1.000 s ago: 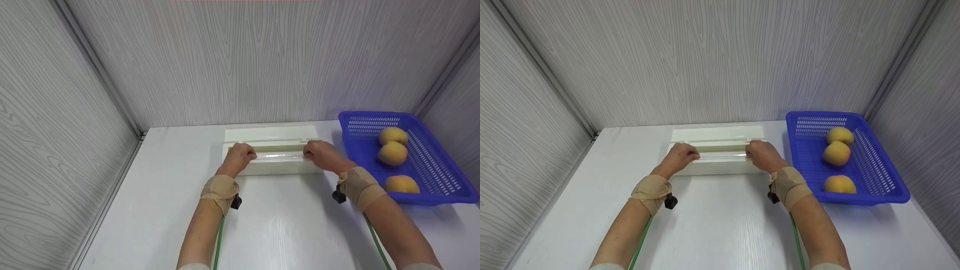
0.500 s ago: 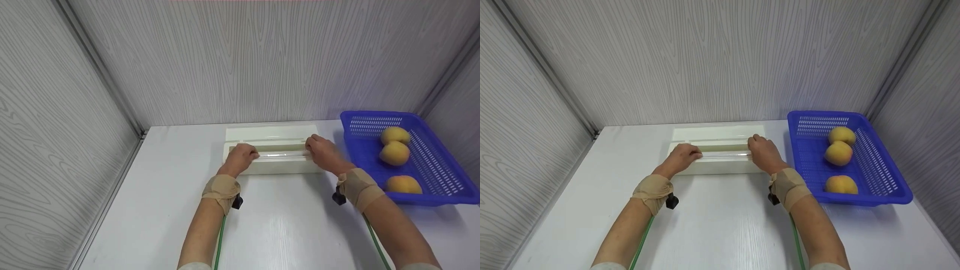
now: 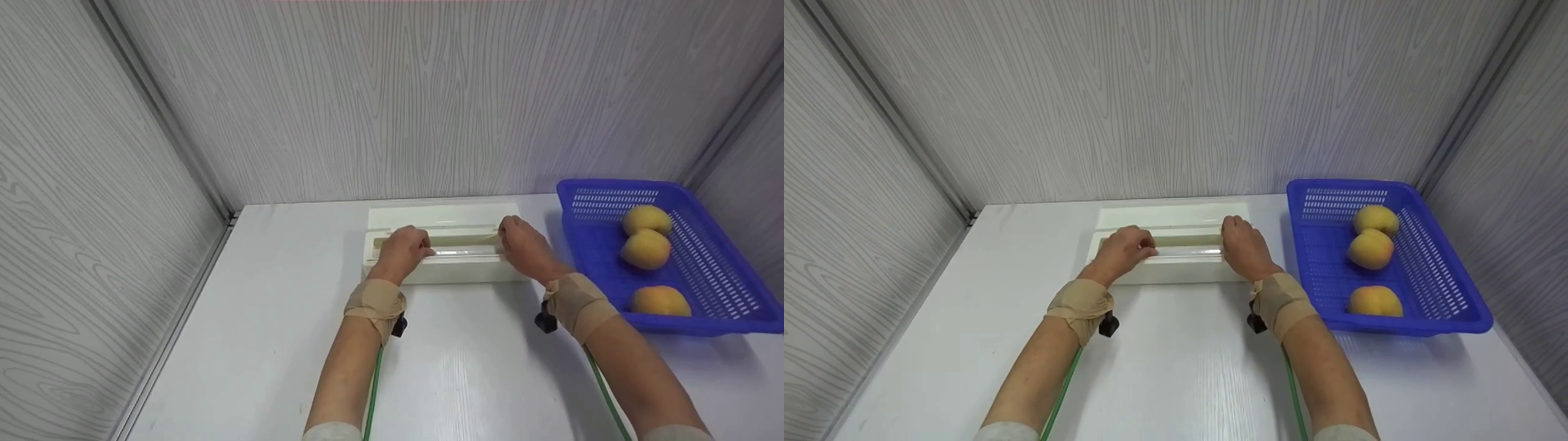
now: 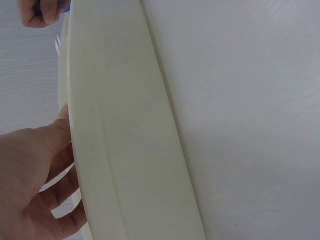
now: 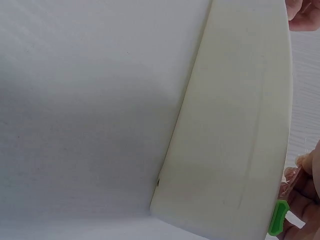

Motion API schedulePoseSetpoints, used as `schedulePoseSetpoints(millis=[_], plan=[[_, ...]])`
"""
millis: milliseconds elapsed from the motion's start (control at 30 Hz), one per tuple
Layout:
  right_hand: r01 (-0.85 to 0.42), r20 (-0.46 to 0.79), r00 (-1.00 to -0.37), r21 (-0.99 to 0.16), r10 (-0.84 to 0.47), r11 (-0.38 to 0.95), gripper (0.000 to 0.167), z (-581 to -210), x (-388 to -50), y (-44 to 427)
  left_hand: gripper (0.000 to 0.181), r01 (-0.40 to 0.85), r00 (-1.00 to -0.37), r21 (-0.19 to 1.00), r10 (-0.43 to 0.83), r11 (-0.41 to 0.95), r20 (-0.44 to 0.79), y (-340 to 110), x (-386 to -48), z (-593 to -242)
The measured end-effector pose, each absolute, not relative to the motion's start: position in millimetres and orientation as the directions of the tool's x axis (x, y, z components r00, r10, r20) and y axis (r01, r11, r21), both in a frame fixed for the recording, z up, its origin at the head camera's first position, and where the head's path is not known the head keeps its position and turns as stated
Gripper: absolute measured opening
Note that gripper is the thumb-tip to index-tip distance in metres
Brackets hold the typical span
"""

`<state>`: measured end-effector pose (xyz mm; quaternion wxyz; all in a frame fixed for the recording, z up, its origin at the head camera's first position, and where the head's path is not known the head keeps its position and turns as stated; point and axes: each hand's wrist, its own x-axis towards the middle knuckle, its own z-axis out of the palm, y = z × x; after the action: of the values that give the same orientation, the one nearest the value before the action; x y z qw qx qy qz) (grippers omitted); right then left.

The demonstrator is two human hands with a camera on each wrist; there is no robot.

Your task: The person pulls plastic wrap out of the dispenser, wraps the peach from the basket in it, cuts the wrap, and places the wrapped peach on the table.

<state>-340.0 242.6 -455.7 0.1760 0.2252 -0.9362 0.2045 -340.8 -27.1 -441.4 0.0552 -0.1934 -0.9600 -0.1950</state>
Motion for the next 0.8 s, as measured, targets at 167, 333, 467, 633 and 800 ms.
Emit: schedulePoseSetpoints(millis=[167,333,467,633,800], plan=[[-0.487,0.427,-0.844,-0.358,-0.324,0.797,0.004,-456,-346,242,0.021,0.412,-0.905,0.153,0.383,0.898,0.186,-14,-349,-439],[-0.449,0.384,-0.875,-0.421,-0.294,0.788,0.007,-458,-350,242,0.018,0.467,-0.864,0.0,0.456,0.884,0.212,-9,-353,-440],[-0.455,0.411,-0.867,-0.423,-0.281,0.783,0.007,-461,-351,245,0.014,0.493,-0.845,0.012,0.475,0.87,0.247,-10,-353,-442],[-0.463,0.443,-0.856,-0.425,-0.267,0.778,0.006,-464,-350,247,0.016,0.511,-0.835,0.07,0.475,0.857,0.279,-14,-354,-442],[-0.478,0.466,-0.842,-0.41,-0.273,0.777,0.005,-469,-349,248,0.018,0.537,-0.806,0.062,0.49,0.841,0.331,-18,-355,-444]])
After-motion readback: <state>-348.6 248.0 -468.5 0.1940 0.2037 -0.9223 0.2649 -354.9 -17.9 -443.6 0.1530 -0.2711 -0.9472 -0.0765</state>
